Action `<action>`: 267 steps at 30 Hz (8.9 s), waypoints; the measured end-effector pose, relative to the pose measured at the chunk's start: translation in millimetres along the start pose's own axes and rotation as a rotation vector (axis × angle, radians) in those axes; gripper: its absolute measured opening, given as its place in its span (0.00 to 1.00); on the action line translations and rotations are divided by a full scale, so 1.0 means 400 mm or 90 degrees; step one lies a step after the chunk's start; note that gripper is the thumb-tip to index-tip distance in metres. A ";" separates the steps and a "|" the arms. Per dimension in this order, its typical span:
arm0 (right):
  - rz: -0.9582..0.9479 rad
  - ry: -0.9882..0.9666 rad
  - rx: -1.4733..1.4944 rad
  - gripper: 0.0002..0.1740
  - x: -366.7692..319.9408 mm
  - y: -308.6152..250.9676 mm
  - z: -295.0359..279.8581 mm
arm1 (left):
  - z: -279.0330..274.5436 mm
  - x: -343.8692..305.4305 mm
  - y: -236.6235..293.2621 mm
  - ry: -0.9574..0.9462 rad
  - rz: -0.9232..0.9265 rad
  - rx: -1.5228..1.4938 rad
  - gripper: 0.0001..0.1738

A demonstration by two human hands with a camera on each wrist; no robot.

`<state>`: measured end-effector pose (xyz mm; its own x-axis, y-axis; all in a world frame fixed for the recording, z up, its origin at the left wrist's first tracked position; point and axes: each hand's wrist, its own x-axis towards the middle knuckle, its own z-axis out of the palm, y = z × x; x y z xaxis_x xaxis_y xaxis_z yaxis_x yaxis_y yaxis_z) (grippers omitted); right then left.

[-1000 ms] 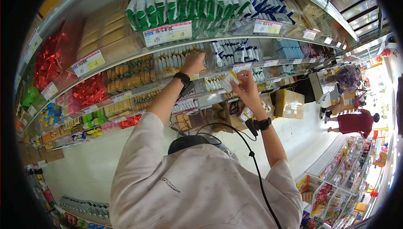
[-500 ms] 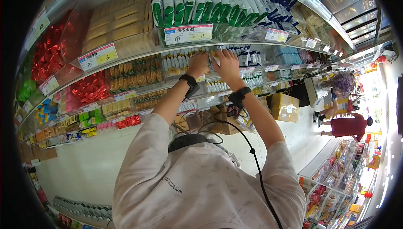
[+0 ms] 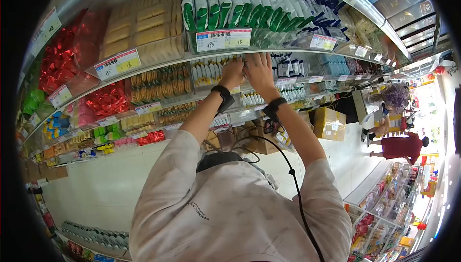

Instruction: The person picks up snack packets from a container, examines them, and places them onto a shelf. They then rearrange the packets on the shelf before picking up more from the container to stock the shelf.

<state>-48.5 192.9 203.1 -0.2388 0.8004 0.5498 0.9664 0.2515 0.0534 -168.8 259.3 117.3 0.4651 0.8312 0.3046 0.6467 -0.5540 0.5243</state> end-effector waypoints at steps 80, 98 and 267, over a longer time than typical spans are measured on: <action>-0.111 -0.253 -0.079 0.17 -0.003 0.038 0.042 | -0.127 -0.095 0.020 -0.275 0.111 -0.014 0.28; -0.098 -0.108 -0.085 0.06 -0.022 0.032 0.085 | -0.076 -0.149 -0.012 -0.107 0.210 0.063 0.35; 0.560 0.236 0.642 0.17 -0.471 0.214 -0.344 | -0.161 0.050 -0.205 -0.197 -0.205 0.244 0.55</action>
<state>92.3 -11.4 218.7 0.5982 0.7495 0.2836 0.2609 0.1525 -0.9533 -251.6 324.4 131.6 0.3261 0.9402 -0.0990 0.9306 -0.3008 0.2088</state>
